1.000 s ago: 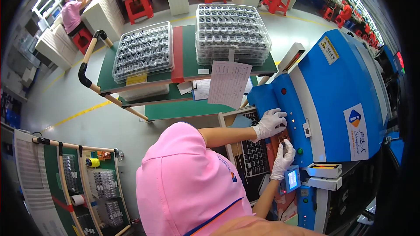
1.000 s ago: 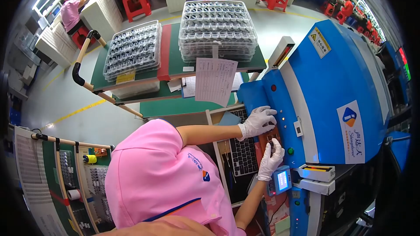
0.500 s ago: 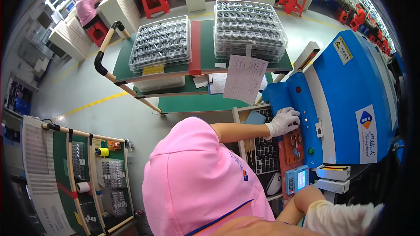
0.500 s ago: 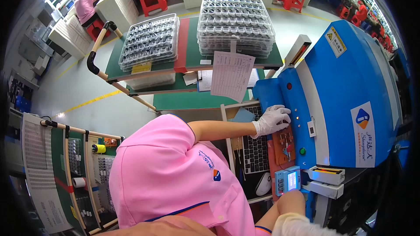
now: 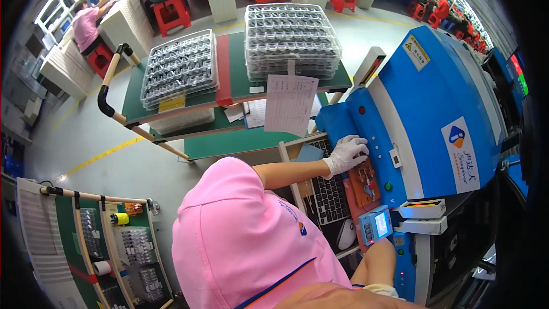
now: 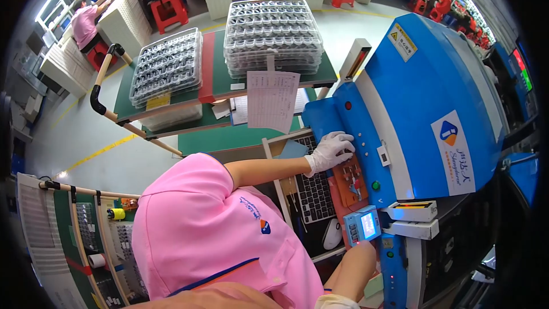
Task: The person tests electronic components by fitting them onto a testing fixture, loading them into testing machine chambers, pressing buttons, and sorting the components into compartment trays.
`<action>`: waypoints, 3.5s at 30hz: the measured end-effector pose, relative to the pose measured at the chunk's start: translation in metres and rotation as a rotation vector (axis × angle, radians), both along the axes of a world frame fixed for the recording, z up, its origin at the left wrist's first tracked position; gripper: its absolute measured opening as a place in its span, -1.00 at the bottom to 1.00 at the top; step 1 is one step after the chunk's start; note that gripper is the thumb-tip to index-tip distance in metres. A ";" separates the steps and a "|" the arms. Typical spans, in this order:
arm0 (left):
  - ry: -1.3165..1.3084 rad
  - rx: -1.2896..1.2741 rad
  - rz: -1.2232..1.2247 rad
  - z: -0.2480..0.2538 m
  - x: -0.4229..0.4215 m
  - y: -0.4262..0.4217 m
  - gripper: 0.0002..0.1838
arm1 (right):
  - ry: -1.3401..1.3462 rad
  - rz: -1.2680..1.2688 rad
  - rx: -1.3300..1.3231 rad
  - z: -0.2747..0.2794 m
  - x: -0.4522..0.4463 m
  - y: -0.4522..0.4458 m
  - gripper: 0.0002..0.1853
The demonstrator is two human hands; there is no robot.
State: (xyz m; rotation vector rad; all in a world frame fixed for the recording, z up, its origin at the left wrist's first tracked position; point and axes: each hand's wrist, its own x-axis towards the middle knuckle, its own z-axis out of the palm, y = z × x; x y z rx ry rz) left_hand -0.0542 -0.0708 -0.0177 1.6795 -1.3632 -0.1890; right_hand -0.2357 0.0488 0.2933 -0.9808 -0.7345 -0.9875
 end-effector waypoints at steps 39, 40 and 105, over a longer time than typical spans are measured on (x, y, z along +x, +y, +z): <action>0.136 -0.271 -1.280 0.148 -0.295 -0.054 -0.25 | 0.929 -1.718 0.213 -0.085 -0.293 -0.323 -0.74; 0.180 -0.192 -1.208 0.155 -0.309 -0.068 -0.24 | 0.975 -1.755 0.234 -0.107 -0.308 -0.344 -0.74; -0.762 -0.266 -1.117 0.021 -0.252 -0.073 -0.56 | 1.877 -2.525 -0.195 -0.167 -0.346 -0.352 -0.38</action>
